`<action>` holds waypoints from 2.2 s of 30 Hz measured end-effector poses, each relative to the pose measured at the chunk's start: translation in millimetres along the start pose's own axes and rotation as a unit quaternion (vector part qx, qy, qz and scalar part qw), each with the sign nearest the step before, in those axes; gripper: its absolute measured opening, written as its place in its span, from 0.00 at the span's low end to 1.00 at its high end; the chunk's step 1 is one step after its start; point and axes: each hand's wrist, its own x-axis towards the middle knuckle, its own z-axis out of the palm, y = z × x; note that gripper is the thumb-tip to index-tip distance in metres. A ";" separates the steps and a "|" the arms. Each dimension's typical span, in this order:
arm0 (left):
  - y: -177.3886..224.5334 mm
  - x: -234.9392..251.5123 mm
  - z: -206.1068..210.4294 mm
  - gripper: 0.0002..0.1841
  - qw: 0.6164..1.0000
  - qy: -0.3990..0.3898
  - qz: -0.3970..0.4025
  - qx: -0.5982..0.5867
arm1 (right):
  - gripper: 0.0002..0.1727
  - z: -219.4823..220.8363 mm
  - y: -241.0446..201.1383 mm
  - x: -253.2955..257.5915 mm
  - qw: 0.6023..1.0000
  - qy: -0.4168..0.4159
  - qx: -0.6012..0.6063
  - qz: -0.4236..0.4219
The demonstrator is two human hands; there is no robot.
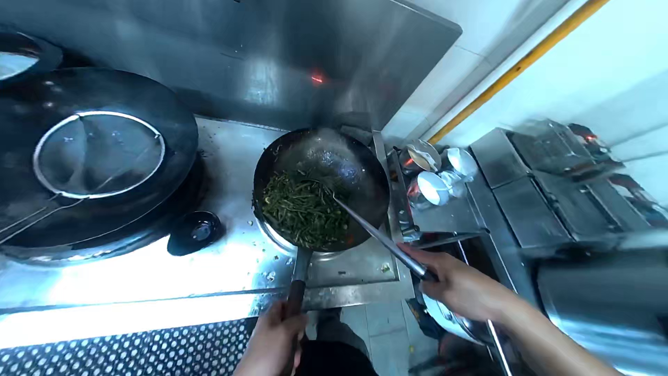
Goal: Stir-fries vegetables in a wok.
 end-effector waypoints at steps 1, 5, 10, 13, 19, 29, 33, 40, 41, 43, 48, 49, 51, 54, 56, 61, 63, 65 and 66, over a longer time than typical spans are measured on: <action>3.9 -0.4 1.6 0.14 1.000 -0.007 0.001 -0.004 | 0.45 3.6 -7.2 -13.6 0.999 0.027 -0.039 0.010; 1.1 2.8 -1.4 0.18 0.999 -0.050 -0.008 -0.006 | 0.45 23.3 -28.6 -58.9 0.973 0.125 -0.186 0.050; -5.0 22.0 -15.7 0.20 0.998 -0.050 -0.016 -0.017 | 0.44 33.4 -26.2 -100.5 0.944 0.204 -0.258 0.027; -7.5 22.6 -15.7 0.19 0.998 -0.052 -0.017 -0.034 | 0.44 24.1 -28.4 -122.3 0.949 0.160 -0.265 0.058; -7.9 22.1 -15.5 0.20 0.995 -0.067 -0.024 -0.074 | 0.44 34.2 -49.9 -92.3 0.944 0.038 -0.299 0.138; -13.8 27.1 -17.2 0.16 0.995 -0.083 -0.010 -0.055 | 0.51 125.0 -57.6 90.7 0.949 0.111 -0.223 0.192; -16.1 27.6 -12.2 0.17 0.997 -0.060 -0.006 -0.052 | 0.48 132.9 -42.0 103.4 0.966 0.139 -0.135 0.171; -15.4 18.4 10.6 0.13 0.999 0.004 0.004 -0.051 | 0.42 118.8 -16.2 80.6 0.975 0.145 -0.096 0.137; -16.3 17.5 17.3 0.13 0.999 0.010 0.006 -0.053 | 0.41 113.1 -13.4 77.5 0.974 0.143 -0.115 0.135; -17.7 21.0 29.1 0.15 0.998 0.009 -0.003 -0.067 | 0.40 92.5 -6.4 72.3 0.971 0.126 -0.149 0.135; -11.2 20.6 62.3 0.17 0.994 0.013 -0.027 -0.109 | 0.40 48.4 57.2 72.4 0.987 0.088 -0.113 0.068; -8.1 12.0 73.0 0.17 0.994 0.019 -0.023 -0.108 | 0.40 44.7 73.3 70.0 0.993 0.088 -0.078 0.033; -11.7 3.1 88.1 0.18 0.994 0.029 -0.012 -0.109 | 0.41 37.3 98.8 61.0 0.996 0.081 -0.012 -0.020; -18.2 13.3 96.4 0.19 0.992 0.064 -0.015 -0.108 | 0.45 16.9 110.3 55.9 0.994 0.099 -0.006 -0.043; -12.0 12.0 109.6 0.17 0.991 0.077 -0.020 -0.110 | 0.45 -4.7 105.3 70.2 0.992 0.118 -0.025 -0.041; -10.4 1.2 119.3 0.14 0.991 0.070 -0.014 -0.117 | 0.43 -30.9 78.0 132.2 0.986 0.154 -0.046 -0.052; -11.7 0.5 115.5 0.13 0.991 0.070 -0.011 -0.115 | 0.44 -19.1 60.2 144.7 0.993 0.109 0.035 -0.036; -12.8 3.3 108.1 0.14 0.992 0.062 -0.012 -0.107 | 0.43 2.0 42.8 142.9 0.976 0.016 0.216 -0.011; -15.0 7.6 101.1 0.16 0.993 0.055 -0.014 -0.104 | 0.43 11.4 37.1 138.3 0.950 -0.036 0.310 0.002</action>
